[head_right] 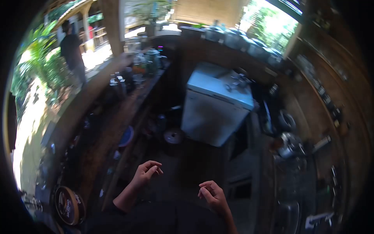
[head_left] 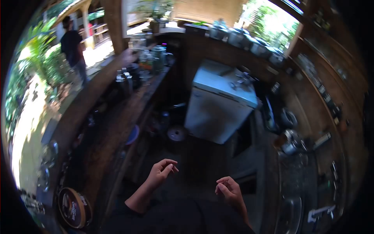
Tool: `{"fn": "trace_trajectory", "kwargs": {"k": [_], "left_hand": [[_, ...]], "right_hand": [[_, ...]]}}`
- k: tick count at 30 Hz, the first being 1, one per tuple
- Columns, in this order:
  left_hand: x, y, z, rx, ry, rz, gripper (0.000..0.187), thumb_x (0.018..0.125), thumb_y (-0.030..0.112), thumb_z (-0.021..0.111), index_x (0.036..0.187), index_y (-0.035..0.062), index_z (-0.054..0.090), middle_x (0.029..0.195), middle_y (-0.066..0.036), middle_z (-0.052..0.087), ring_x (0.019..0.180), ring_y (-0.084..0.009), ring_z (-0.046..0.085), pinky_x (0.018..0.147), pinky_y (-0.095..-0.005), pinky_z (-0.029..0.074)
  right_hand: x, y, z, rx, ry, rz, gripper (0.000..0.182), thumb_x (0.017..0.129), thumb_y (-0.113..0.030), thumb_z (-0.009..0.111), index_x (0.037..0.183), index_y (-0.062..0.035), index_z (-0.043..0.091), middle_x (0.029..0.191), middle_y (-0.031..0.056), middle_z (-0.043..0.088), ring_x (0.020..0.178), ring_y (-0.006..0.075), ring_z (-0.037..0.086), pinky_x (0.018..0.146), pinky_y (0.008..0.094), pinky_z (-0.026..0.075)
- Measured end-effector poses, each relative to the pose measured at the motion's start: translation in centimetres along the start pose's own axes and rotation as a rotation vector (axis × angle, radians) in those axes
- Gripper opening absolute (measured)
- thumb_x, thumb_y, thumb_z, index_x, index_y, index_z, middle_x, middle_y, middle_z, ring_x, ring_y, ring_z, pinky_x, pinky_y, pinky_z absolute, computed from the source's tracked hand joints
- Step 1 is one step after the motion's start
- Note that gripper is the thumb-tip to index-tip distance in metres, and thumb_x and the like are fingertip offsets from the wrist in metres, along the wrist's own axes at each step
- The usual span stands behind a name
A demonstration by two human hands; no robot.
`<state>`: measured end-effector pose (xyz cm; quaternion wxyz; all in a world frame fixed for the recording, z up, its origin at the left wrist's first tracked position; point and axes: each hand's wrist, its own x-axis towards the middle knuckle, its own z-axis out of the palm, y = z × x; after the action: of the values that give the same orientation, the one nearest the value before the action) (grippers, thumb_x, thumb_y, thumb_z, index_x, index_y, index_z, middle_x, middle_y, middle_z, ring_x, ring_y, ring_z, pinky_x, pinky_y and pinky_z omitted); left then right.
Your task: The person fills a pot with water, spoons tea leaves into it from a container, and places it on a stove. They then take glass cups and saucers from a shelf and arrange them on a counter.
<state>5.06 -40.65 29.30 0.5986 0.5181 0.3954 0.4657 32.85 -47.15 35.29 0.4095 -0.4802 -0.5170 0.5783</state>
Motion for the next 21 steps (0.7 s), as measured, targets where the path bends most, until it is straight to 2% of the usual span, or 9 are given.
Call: {"fn": "trace_trajectory", "kwargs": {"k": [5, 8, 14, 16, 21], "left_hand": [[4.9, -1.4, 15.1, -0.084, -0.333, 0.036, 0.020, 0.091, 0.011, 0.045, 0.104, 0.0000, 0.055, 0.084, -0.006, 0.062, 0.075, -0.0085, 0.056, 0.069, -0.0222, 0.045], [6.5, -2.3, 23.2, -0.123, -0.543, 0.033, 0.020, 0.091, 0.012, 0.045, 0.104, 0.0004, 0.055, 0.083, -0.006, 0.062, 0.075, -0.0087, 0.056, 0.069, -0.0221, 0.045], [7.8, -3.6, 34.0, -0.133, -0.810, -0.072, 0.020, 0.091, 0.012, 0.046, 0.103, 0.0001, 0.056, 0.082, -0.008, 0.064, 0.073, -0.0100, 0.057, 0.068, -0.0228, 0.045], [8.5, -3.6, 36.8, -0.103, -0.886, -0.153, 0.020, 0.091, 0.012, 0.045, 0.103, -0.0001, 0.056, 0.082, -0.008, 0.064, 0.072, -0.0102, 0.057, 0.067, -0.0228, 0.045], [11.9, -5.6, 44.5, -0.143, -1.072, -0.201, 0.020, 0.091, 0.011, 0.044, 0.104, 0.0001, 0.056, 0.082, -0.009, 0.064, 0.071, -0.0109, 0.057, 0.066, -0.0229, 0.045]], "right_hand": [[-11.1, 1.4, -9.4, 0.034, 0.371, -0.080, 0.013, 0.087, -0.007, 0.048, 0.098, 0.0001, 0.051, 0.072, 0.0052, 0.056, 0.069, 0.0103, 0.054, 0.065, 0.0239, 0.045], [-16.6, 1.6, -12.6, 0.071, 0.578, -0.091, 0.013, 0.088, -0.008, 0.048, 0.097, -0.0005, 0.052, 0.072, 0.0054, 0.056, 0.069, 0.0104, 0.054, 0.065, 0.0240, 0.045], [-23.1, 1.6, -16.1, 0.164, 0.889, -0.083, 0.009, 0.087, -0.006, 0.047, 0.093, -0.0011, 0.052, 0.071, 0.0058, 0.055, 0.067, 0.0117, 0.053, 0.063, 0.0254, 0.044], [-24.4, 2.0, -17.0, 0.220, 0.955, -0.138, 0.011, 0.088, -0.009, 0.049, 0.096, -0.0014, 0.053, 0.072, 0.0060, 0.057, 0.067, 0.0112, 0.055, 0.062, 0.0247, 0.045], [-25.7, 3.8, -21.1, 0.474, 1.106, -0.294, 0.010, 0.089, -0.004, 0.046, 0.096, -0.0008, 0.053, 0.071, 0.0073, 0.055, 0.063, 0.0133, 0.053, 0.059, 0.0255, 0.043]]}}
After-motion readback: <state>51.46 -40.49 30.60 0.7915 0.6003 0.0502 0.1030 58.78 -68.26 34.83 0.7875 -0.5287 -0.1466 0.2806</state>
